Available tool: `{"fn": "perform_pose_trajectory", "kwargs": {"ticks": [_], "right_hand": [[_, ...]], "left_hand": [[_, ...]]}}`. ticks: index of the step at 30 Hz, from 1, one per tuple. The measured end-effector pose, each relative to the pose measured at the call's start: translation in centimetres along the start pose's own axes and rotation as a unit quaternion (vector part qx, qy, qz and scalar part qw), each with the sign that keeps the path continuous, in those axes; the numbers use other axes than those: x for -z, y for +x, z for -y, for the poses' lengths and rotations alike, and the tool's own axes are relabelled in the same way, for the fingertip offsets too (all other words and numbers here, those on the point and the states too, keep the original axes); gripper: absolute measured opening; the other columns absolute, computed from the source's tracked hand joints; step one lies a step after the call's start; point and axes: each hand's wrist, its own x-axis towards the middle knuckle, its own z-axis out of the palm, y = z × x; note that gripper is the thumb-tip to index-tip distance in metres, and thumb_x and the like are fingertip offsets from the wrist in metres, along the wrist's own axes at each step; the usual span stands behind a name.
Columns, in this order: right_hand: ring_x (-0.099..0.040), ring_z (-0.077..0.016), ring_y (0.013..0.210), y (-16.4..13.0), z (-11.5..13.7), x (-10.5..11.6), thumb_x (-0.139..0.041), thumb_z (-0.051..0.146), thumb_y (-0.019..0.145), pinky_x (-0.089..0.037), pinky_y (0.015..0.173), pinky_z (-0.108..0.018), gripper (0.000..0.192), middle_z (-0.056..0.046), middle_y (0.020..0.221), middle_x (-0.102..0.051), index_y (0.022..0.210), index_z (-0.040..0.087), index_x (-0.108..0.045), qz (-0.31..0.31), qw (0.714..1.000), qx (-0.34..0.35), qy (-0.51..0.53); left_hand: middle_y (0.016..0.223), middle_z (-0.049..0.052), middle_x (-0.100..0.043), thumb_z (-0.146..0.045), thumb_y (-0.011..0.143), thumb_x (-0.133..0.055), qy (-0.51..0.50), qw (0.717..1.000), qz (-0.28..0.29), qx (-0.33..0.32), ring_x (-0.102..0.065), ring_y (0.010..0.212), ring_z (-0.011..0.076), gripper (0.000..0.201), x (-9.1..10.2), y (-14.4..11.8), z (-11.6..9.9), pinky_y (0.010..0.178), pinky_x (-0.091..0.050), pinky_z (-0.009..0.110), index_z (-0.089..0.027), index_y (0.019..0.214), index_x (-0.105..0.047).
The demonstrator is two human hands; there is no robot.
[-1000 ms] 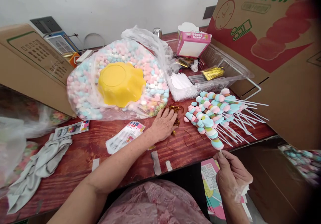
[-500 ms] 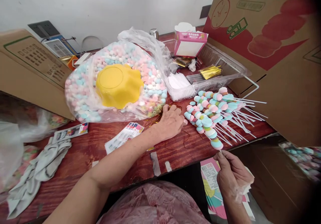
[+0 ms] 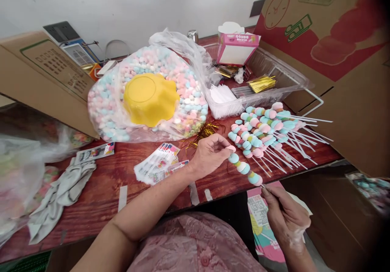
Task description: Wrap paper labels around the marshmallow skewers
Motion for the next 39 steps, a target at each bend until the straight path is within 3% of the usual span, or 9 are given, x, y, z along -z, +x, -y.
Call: {"fn": "perform_pose_trajectory", "kwargs": {"ticks": [4, 9, 15, 18, 21, 24, 29, 32, 39], "right_hand": [[-0.065, -0.0154, 0.060, 0.2, 1.7, -0.5, -0.069, 0.025, 0.083, -0.052, 0.062, -0.028, 0.009, -0.001, 0.072, -0.072, 0.089, 0.021, -0.076, 0.021, 0.999, 0.040, -0.019], [-0.062, -0.0139, 0.057, -0.4, 3.5, -1.2, -0.067, 0.028, 0.086, -0.049, 0.058, -0.026, 0.013, -0.001, 0.071, -0.071, 0.093, 0.019, -0.075, 0.022, 1.000, -0.010, -0.020], [-0.063, -0.0135, 0.060, -1.8, 5.7, -2.0, -0.069, 0.024, 0.084, -0.050, 0.062, -0.025, 0.013, -0.001, 0.075, -0.071, 0.094, 0.021, -0.076, 0.047, 0.999, 0.021, -0.005], [-0.058, -0.0123, 0.055, -2.8, 7.2, -3.1, -0.070, 0.030, 0.083, -0.047, 0.054, -0.024, 0.015, 0.001, 0.066, -0.066, 0.093, 0.021, -0.075, 0.061, 0.991, -0.092, 0.081], [-0.053, -0.0119, 0.055, -3.8, 8.7, -4.4, -0.068, 0.036, 0.085, -0.044, 0.051, -0.024, 0.020, 0.001, 0.062, -0.060, 0.092, 0.019, -0.074, 0.063, 0.953, -0.222, 0.197], [-0.051, -0.0120, 0.055, -4.5, 9.4, -5.3, -0.067, 0.039, 0.085, -0.045, 0.051, -0.024, 0.023, 0.001, 0.061, -0.058, 0.094, 0.019, -0.074, 0.087, 0.941, -0.243, 0.219], [-0.058, -0.0135, 0.053, -5.0, 9.0, -5.5, -0.070, 0.040, 0.080, -0.052, 0.053, -0.025, 0.022, -0.001, 0.065, -0.067, 0.093, 0.024, -0.079, 0.174, 0.956, -0.177, 0.157], [-0.061, -0.0163, 0.054, -5.6, 8.5, -5.6, -0.070, 0.042, 0.079, -0.055, 0.055, -0.028, 0.023, -0.002, 0.066, -0.070, 0.092, 0.026, -0.080, 0.192, 0.952, -0.182, 0.154], [-0.061, -0.0168, 0.059, -5.3, 6.5, -4.7, -0.072, 0.052, 0.074, -0.051, 0.051, -0.027, 0.039, -0.005, 0.073, -0.072, 0.094, 0.019, -0.078, 0.130, 0.953, -0.259, 0.087]], "left_hand": [[0.088, 0.007, -0.071, -0.021, 0.086, -0.062, 0.074, 0.992, -0.019, -0.102, -0.064, 0.078, 0.0134, 0.015, 0.8, -2.1, -1.2, 0.072, -0.053, 0.026, -0.014, 0.096, -0.070], [0.095, 0.010, -0.071, -0.024, 0.093, -0.057, 0.157, 0.974, 0.008, -0.165, -0.066, 0.088, 0.0165, 0.018, 2.5, -4.7, -2.0, 0.082, -0.054, 0.030, -0.013, 0.100, -0.070], [0.093, 0.007, -0.074, -0.021, 0.086, -0.069, 0.101, 0.972, -0.088, -0.195, -0.068, 0.088, 0.0154, 0.012, 4.1, -6.1, -0.8, 0.082, -0.056, 0.029, -0.016, 0.095, -0.074], [0.096, 0.006, -0.075, -0.023, 0.083, -0.072, 0.044, 0.981, -0.132, -0.132, -0.069, 0.088, 0.0155, 0.017, 4.4, -6.6, -0.2, 0.081, -0.056, 0.029, -0.018, 0.099, -0.075], [0.099, 0.006, -0.075, -0.025, 0.082, -0.073, -0.042, 0.984, -0.164, -0.063, -0.070, 0.090, 0.0162, 0.022, 4.4, -7.2, 0.3, 0.082, -0.057, 0.030, -0.018, 0.103, -0.075], [0.103, 0.007, -0.075, -0.027, 0.085, -0.070, -0.048, 0.981, -0.178, -0.061, -0.070, 0.096, 0.0185, 0.021, 4.7, -7.8, 0.6, 0.088, -0.058, 0.035, -0.019, 0.103, -0.075], [0.110, 0.007, -0.075, -0.024, 0.092, -0.061, 0.066, 0.972, -0.165, -0.153, -0.070, 0.103, 0.0205, 0.019, 5.4, -9.1, 0.7, 0.095, -0.057, 0.043, -0.023, 0.106, -0.075], [0.113, 0.009, -0.074, -0.020, 0.095, -0.055, 0.080, 0.969, -0.146, -0.184, -0.070, 0.107, 0.0213, 0.024, 4.8, -9.9, 1.1, 0.096, -0.057, 0.044, -0.023, 0.111, -0.073], [0.118, 0.014, -0.071, -0.022, 0.098, -0.047, 0.125, 0.973, -0.071, -0.181, -0.067, 0.110, 0.0205, 0.029, 4.4, -10.5, 1.1, 0.097, -0.055, 0.039, -0.015, 0.120, -0.066]]}}
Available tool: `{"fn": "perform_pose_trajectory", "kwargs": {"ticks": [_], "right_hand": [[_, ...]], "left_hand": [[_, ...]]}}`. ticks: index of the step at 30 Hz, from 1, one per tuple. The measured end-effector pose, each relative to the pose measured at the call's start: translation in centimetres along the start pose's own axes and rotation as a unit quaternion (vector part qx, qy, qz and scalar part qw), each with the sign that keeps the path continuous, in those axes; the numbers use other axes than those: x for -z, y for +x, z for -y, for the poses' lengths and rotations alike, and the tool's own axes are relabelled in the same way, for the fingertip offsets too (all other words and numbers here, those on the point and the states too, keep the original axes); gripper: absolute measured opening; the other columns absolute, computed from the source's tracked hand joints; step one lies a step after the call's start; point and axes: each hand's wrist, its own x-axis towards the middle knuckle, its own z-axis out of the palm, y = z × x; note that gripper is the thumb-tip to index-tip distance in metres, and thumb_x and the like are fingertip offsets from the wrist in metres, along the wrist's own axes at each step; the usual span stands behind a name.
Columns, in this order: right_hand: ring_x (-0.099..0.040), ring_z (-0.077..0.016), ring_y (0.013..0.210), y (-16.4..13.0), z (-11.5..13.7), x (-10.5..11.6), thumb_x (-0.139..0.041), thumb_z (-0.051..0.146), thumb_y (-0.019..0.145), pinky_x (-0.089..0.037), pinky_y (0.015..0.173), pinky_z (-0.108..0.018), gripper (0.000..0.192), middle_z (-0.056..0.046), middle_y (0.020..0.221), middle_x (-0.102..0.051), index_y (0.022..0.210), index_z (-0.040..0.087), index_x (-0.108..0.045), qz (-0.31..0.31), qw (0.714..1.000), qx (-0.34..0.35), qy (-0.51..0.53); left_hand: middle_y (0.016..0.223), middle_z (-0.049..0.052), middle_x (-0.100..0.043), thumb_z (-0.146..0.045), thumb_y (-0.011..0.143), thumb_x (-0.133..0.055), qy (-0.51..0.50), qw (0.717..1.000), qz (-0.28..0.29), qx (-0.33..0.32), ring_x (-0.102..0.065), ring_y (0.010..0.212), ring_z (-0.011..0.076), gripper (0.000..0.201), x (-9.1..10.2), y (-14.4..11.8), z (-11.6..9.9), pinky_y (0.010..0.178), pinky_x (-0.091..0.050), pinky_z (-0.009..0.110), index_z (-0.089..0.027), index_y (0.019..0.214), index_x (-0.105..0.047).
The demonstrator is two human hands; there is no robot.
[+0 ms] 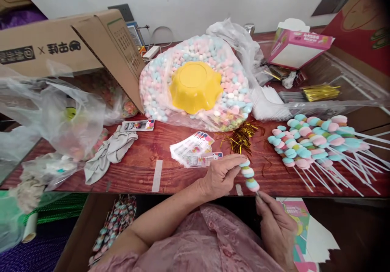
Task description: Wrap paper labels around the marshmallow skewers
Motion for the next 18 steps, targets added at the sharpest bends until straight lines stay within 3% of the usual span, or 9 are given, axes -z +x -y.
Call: {"fn": "perform_pose_trajectory", "kwargs": {"ticks": [2, 4, 6, 8, 10, 12, 15, 18], "right_hand": [[-0.060, -0.0160, 0.061, 0.9, -0.3, 1.0, -0.075, 0.054, 0.071, -0.051, 0.055, -0.027, 0.044, -0.005, 0.074, -0.072, 0.096, 0.017, -0.078, -0.032, 0.999, -0.009, -0.004], [-0.061, -0.0164, 0.065, 1.8, -0.6, 2.1, -0.078, 0.052, 0.068, -0.052, 0.063, -0.029, 0.046, -0.005, 0.078, -0.072, 0.097, 0.016, -0.077, -0.065, 0.998, -0.021, 0.008], [-0.062, -0.0164, 0.069, 2.5, -1.0, 2.8, -0.081, 0.049, 0.066, -0.053, 0.069, -0.031, 0.046, -0.005, 0.082, -0.072, 0.098, 0.016, -0.077, -0.088, 0.994, -0.041, 0.043], [-0.062, -0.0154, 0.070, 2.9, -1.2, 3.1, -0.083, 0.044, 0.066, -0.053, 0.070, -0.031, 0.043, -0.005, 0.084, -0.072, 0.099, 0.017, -0.076, -0.101, 0.989, -0.064, 0.087], [-0.061, -0.0141, 0.068, 2.8, -1.2, 2.9, -0.083, 0.042, 0.067, -0.052, 0.066, -0.029, 0.042, -0.004, 0.082, -0.071, 0.099, 0.017, -0.076, -0.098, 0.986, -0.065, 0.115], [-0.059, -0.0131, 0.064, 2.3, -1.0, 2.5, -0.082, 0.042, 0.068, -0.050, 0.062, -0.027, 0.040, -0.002, 0.077, -0.069, 0.098, 0.017, -0.076, -0.080, 0.990, -0.040, 0.110], [-0.058, -0.0135, 0.062, 1.4, -0.7, 2.1, -0.079, 0.043, 0.071, -0.049, 0.059, -0.027, 0.036, -0.002, 0.072, -0.069, 0.095, 0.017, -0.077, -0.040, 0.998, 0.012, 0.055], [-0.058, -0.0143, 0.061, 1.0, -0.8, 2.4, -0.078, 0.044, 0.072, -0.050, 0.058, -0.027, 0.033, -0.003, 0.074, -0.070, 0.093, 0.018, -0.078, -0.026, 0.999, 0.043, 0.012]], "left_hand": [[0.122, 0.013, -0.068, -0.026, 0.096, -0.052, 0.087, 0.996, 0.018, 0.008, -0.064, 0.113, 0.0218, 0.037, 1.4, 0.0, -0.4, 0.099, -0.053, 0.041, -0.016, 0.132, -0.056], [0.127, 0.015, -0.063, -0.032, 0.091, -0.061, 0.226, 0.972, 0.043, 0.043, -0.058, 0.116, 0.0263, 0.050, 3.3, -0.1, -0.8, 0.101, -0.050, 0.046, -0.016, 0.137, -0.050], [0.124, 0.015, -0.060, -0.032, 0.087, -0.064, 0.363, 0.920, 0.110, 0.094, -0.054, 0.114, 0.0294, 0.043, 5.0, -0.4, -0.9, 0.098, -0.049, 0.048, -0.016, 0.127, -0.057], [0.113, 0.014, -0.061, -0.022, 0.089, -0.058, 0.461, 0.855, 0.201, 0.124, -0.055, 0.106, 0.0286, 0.023, 5.8, -0.6, -0.8, 0.090, -0.051, 0.044, -0.014, 0.109, -0.064], [0.104, 0.014, -0.061, -0.011, 0.089, -0.049, 0.531, 0.797, 0.264, 0.112, -0.056, 0.100, 0.0272, 0.020, 5.7, -0.9, -0.7, 0.083, -0.051, 0.040, -0.011, 0.102, -0.065], [0.101, 0.015, -0.061, -0.005, 0.089, -0.043, 0.578, 0.759, 0.288, 0.081, -0.056, 0.099, 0.0271, 0.026, 5.2, -0.9, -0.4, 0.078, -0.049, 0.037, -0.008, 0.103, -0.065], [0.097, 0.014, -0.062, -0.004, 0.090, -0.043, 0.586, 0.749, 0.301, 0.069, -0.057, 0.096, 0.0267, 0.024, 5.2, -0.4, 0.1, 0.078, -0.048, 0.037, -0.009, 0.098, -0.065], [0.098, 0.013, -0.063, -0.008, 0.089, -0.046, 0.558, 0.782, 0.258, 0.100, -0.056, 0.095, 0.0261, 0.020, 6.3, -0.1, 0.8, 0.083, -0.048, 0.039, -0.012, 0.097, -0.064]]}}
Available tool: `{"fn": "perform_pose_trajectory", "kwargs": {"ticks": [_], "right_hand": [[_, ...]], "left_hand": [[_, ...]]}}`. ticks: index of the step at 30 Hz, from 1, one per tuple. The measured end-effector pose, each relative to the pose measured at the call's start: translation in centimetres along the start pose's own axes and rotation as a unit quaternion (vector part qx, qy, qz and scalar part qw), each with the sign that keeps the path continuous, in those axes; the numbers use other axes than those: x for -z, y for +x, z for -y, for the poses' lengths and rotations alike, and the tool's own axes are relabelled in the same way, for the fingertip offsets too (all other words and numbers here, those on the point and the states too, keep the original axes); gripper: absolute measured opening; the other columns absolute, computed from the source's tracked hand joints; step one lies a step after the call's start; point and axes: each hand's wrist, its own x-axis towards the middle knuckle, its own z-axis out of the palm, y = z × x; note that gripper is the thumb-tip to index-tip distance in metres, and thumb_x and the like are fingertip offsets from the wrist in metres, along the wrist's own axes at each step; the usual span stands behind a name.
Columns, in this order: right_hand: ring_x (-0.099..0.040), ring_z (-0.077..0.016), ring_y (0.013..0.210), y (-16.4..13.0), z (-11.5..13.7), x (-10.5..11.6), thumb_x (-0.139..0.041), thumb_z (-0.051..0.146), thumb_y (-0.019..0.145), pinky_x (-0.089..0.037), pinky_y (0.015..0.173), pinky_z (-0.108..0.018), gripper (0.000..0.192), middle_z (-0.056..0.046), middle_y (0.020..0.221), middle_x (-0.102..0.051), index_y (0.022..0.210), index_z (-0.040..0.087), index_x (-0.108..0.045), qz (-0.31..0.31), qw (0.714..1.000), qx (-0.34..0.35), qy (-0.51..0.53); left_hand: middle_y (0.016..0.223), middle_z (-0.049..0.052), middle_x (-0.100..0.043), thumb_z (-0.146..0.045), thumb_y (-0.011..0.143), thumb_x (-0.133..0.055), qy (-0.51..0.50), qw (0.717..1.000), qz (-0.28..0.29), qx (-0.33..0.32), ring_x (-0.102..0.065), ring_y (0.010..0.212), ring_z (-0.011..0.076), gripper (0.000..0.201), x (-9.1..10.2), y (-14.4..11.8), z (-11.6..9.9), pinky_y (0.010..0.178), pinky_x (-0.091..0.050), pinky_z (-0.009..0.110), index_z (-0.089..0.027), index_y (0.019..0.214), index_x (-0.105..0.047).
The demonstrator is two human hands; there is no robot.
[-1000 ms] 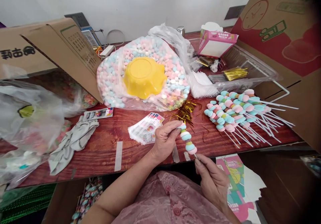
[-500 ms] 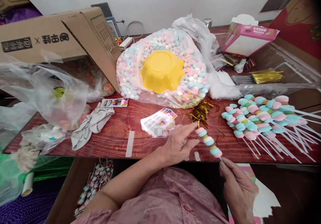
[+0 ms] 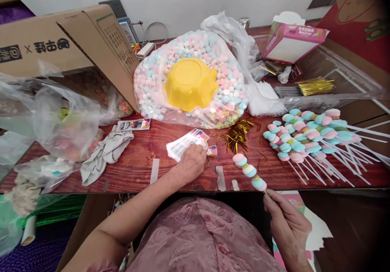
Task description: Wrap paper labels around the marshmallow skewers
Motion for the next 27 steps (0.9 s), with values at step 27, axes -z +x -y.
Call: {"fn": "perform_pose_trajectory", "kwargs": {"ticks": [27], "right_hand": [[-0.058, -0.0107, 0.055, 2.2, 0.1, 0.1, -0.069, 0.028, 0.083, -0.050, 0.053, -0.019, 0.016, 0.002, 0.068, -0.067, 0.096, 0.026, -0.077, 0.131, 0.983, 0.122, -0.033]], "left_hand": [[0.091, 0.009, -0.065, -0.007, 0.091, -0.046, -0.168, 0.981, -0.088, -0.033, -0.058, 0.085, 0.0193, 0.025, -0.9, -4.5, 1.6, 0.076, -0.048, 0.031, -0.015, 0.093, -0.069]]}}
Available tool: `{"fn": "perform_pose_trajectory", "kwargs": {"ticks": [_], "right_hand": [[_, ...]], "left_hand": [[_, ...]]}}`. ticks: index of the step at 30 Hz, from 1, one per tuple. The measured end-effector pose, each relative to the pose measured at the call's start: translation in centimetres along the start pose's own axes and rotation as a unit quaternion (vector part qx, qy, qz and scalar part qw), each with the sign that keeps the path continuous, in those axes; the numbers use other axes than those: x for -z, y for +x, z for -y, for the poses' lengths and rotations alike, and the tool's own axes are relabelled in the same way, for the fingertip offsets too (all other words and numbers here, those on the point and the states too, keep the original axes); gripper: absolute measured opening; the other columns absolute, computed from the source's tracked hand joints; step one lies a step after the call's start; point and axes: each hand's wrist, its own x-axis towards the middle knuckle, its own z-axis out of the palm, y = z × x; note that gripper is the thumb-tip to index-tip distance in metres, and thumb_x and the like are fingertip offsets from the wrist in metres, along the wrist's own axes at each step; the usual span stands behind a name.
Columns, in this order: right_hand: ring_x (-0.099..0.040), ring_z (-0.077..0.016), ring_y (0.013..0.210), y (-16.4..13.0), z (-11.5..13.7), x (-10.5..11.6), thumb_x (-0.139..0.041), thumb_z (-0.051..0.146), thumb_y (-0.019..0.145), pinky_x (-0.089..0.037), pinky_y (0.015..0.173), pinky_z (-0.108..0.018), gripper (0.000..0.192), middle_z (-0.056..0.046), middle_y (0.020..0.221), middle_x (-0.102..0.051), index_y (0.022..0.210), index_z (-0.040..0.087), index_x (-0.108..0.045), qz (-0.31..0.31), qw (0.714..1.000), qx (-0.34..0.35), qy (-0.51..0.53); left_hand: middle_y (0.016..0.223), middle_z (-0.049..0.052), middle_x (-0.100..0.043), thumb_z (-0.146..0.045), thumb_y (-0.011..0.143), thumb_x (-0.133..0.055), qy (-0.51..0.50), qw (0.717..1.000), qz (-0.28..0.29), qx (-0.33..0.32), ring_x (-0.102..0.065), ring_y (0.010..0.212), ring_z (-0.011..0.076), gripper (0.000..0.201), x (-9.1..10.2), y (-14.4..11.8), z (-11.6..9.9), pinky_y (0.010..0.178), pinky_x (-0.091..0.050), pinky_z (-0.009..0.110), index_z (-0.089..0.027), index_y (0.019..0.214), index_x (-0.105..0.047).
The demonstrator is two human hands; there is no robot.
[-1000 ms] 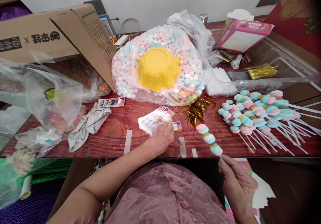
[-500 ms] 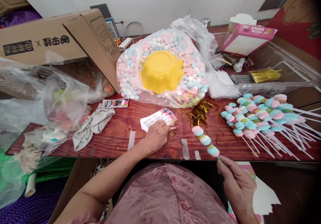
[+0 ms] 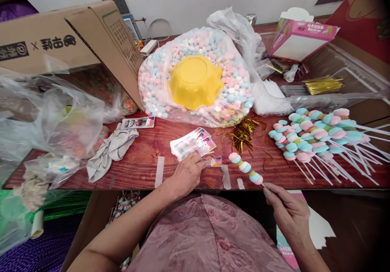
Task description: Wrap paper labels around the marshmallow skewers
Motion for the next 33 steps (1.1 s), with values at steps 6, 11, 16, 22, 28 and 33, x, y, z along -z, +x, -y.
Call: {"fn": "perform_pose_trajectory", "kwargs": {"ticks": [6, 11, 16, 22, 28, 33], "right_hand": [[-0.057, -0.0104, 0.053, -0.6, 0.2, 0.2, -0.069, 0.026, 0.082, -0.050, 0.051, -0.019, 0.017, 0.003, 0.066, -0.067, 0.098, 0.027, -0.077, 0.024, 1.000, 0.007, 0.017], [-0.055, -0.0101, 0.052, -0.2, 0.3, 0.7, -0.070, 0.028, 0.081, -0.048, 0.050, -0.019, 0.016, 0.003, 0.062, -0.063, 0.095, 0.028, -0.078, 0.021, 0.999, -0.010, 0.030], [-0.054, -0.0112, 0.055, 0.3, 0.1, 0.2, -0.070, 0.033, 0.082, -0.046, 0.051, -0.022, 0.016, 0.002, 0.062, -0.062, 0.094, 0.026, -0.077, 0.031, 0.998, -0.045, 0.039], [-0.053, -0.0135, 0.057, 1.0, -0.3, -0.2, -0.063, 0.043, 0.085, -0.045, 0.054, -0.025, 0.026, 0.001, 0.061, -0.059, 0.094, 0.021, -0.074, 0.066, 0.995, -0.076, 0.009], [-0.053, -0.0119, 0.055, 4.8, 0.8, 0.9, -0.049, 0.046, 0.093, -0.043, 0.055, -0.025, 0.032, 0.000, 0.067, -0.062, 0.081, 0.020, -0.061, 0.262, 0.961, -0.083, -0.027], [-0.059, -0.0145, 0.061, 8.2, 1.5, 1.9, -0.051, 0.051, 0.092, -0.044, 0.052, -0.024, 0.035, -0.007, 0.082, -0.070, 0.084, 0.019, -0.060, 0.261, 0.963, -0.063, 0.016]], "left_hand": [[0.077, 0.004, -0.061, -0.008, 0.084, -0.058, -0.146, 0.986, -0.051, 0.065, -0.057, 0.075, 0.0155, 0.016, -1.1, 0.4, 1.0, 0.071, -0.044, 0.028, -0.015, 0.070, -0.063], [0.070, 0.000, -0.058, -0.010, 0.078, -0.068, -0.237, 0.965, -0.059, 0.098, -0.053, 0.067, 0.0126, 0.015, -0.9, 0.6, 1.6, 0.064, -0.039, 0.025, -0.015, 0.067, -0.059], [0.072, 0.001, -0.059, -0.014, 0.081, -0.067, -0.188, 0.976, -0.058, 0.089, -0.053, 0.068, 0.0132, 0.015, -0.8, 0.5, 1.2, 0.065, -0.039, 0.025, -0.015, 0.069, -0.058], [0.085, 0.006, -0.063, -0.023, 0.097, -0.046, -0.056, 0.997, -0.003, 0.056, -0.056, 0.080, 0.0174, 0.026, -0.5, 0.5, 0.0, 0.072, -0.041, 0.028, -0.019, 0.096, -0.072], [0.082, 0.004, -0.063, -0.020, 0.094, -0.050, -0.144, 0.982, 0.040, 0.112, -0.058, 0.082, 0.0166, 0.026, 0.5, 1.6, 0.1, 0.076, -0.042, 0.028, -0.018, 0.081, -0.072], [0.074, 0.002, -0.063, -0.015, 0.084, -0.057, -0.250, 0.959, 0.018, 0.130, -0.057, 0.075, 0.0150, 0.020, 0.4, 1.5, 0.8, 0.073, -0.043, 0.027, -0.017, 0.072, -0.073]]}}
